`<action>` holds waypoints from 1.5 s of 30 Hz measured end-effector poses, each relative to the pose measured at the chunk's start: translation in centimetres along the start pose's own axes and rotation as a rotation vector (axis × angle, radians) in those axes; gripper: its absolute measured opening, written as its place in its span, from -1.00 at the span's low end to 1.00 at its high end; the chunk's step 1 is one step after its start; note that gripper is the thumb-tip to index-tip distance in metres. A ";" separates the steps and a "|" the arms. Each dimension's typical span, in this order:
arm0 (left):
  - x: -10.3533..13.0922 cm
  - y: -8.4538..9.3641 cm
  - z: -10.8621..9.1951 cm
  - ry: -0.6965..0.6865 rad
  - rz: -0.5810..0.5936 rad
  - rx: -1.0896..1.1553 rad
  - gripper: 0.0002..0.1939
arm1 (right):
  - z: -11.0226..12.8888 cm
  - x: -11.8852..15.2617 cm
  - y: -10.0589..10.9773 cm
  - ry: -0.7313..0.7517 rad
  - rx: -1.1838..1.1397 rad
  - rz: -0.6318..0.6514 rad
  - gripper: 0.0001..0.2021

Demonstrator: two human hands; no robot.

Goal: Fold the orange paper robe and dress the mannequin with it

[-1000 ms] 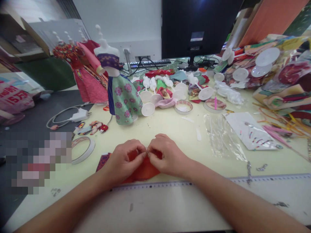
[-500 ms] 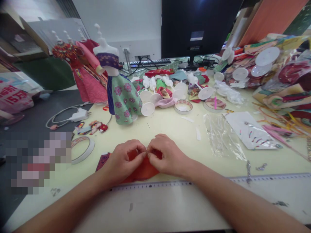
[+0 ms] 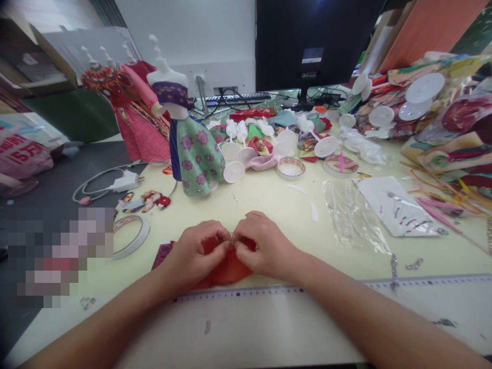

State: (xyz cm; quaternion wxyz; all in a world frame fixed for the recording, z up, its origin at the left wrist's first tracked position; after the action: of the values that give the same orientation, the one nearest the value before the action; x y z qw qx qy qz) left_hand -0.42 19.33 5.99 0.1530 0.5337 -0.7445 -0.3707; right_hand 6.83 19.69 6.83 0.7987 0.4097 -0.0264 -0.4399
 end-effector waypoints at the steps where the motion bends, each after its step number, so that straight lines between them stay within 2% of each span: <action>1: 0.0 0.0 0.0 0.000 0.002 -0.005 -0.90 | 0.0 0.0 0.0 -0.001 0.000 -0.001 -0.87; 20: 0.0 -0.2 -0.1 -0.004 0.011 -0.049 -0.89 | -0.3 0.1 -0.2 -0.039 0.024 0.018 -0.89; 45: 0.0 -0.4 0.5 0.035 0.030 0.037 -0.88 | -0.5 0.1 -0.2 -0.056 0.029 0.032 -0.89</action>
State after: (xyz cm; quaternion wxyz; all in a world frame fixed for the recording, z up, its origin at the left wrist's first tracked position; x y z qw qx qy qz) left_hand -0.51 19.44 5.37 0.1615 0.5317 -0.7564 -0.3451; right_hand 6.91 19.89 6.33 0.7985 0.4083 -0.0619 -0.4380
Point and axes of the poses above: each hand's wrist, its own x-axis away from the middle knuckle, its own y-axis out of the back of the hand, z = x × y, the point moved 10 cm from there along -x, towards the middle knuckle, and after that the axes turned 3 degrees about -y, right-handed, at the moved point
